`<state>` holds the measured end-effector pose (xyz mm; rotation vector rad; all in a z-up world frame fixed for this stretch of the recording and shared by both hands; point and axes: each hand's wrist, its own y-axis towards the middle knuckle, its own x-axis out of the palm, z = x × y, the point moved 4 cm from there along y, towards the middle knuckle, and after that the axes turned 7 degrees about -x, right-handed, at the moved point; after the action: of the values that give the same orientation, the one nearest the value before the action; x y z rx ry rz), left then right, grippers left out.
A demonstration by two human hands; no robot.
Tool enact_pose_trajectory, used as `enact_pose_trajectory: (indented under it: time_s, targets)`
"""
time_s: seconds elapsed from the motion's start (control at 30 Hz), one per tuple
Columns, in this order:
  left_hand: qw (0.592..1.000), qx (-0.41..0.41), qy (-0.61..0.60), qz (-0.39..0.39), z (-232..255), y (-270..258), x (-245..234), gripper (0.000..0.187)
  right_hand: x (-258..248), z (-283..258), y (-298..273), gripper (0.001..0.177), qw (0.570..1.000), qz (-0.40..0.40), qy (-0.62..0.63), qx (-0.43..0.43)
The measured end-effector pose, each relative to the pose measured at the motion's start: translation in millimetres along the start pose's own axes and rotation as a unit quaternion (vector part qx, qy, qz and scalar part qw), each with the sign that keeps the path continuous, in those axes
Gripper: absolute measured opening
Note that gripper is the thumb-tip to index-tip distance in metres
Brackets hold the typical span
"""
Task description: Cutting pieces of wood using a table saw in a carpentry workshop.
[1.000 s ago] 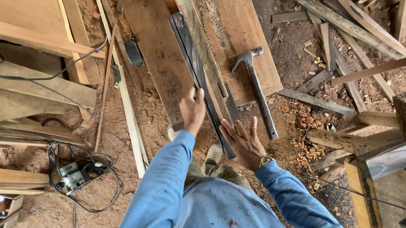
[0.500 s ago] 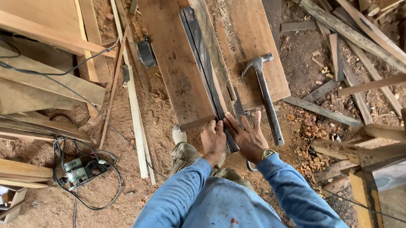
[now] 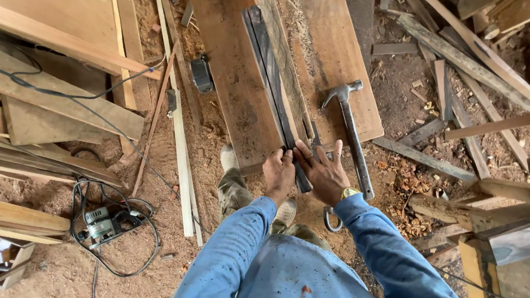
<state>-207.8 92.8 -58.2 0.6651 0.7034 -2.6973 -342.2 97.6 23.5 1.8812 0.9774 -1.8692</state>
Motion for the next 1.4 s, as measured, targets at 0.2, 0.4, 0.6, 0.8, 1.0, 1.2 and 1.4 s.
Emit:
enact_pose_trajectory:
  time_s: [0.2, 0.4, 0.6, 0.8, 1.0, 1.2, 1.4]
  targets:
    - [0.999, -0.012, 0.017, -0.033, 12, 10, -4, 0.033, -13, 2, 12, 0.094, 0.999, -0.029, -0.016, 0.021]
    - [0.999, -0.036, 0.014, -0.029, 15, 23, -8, 0.035, 8, 11, 22, 0.109, 0.999, -0.039, -0.033, 0.016]
    - [0.997, -0.065, 0.011, -0.03, 13, 38, -4, 0.038, -23, 9, 34, 0.129, 0.997, -0.064, -0.002, 0.032]
    - [0.997, -0.076, 0.003, -0.035, 24, 45, -12, 0.039, -25, 10, 43, 0.133, 0.995, -0.086, -0.021, 0.043]
    - [0.995, -0.077, -0.011, -0.062, 38, 39, -32, 0.04, -37, 12, 48, 0.132, 0.994, -0.099, 0.007, 0.056]
    - [0.993, -0.088, 0.048, -0.069, -11, 26, -44, 0.04, -11, 27, 61, 0.13, 0.994, -0.094, -0.051, 0.038]
    - [0.976, -0.07, 0.183, 0.098, -41, 36, -79, 0.067, -19, 30, 70, 0.128, 0.996, -0.057, -0.058, 0.022]
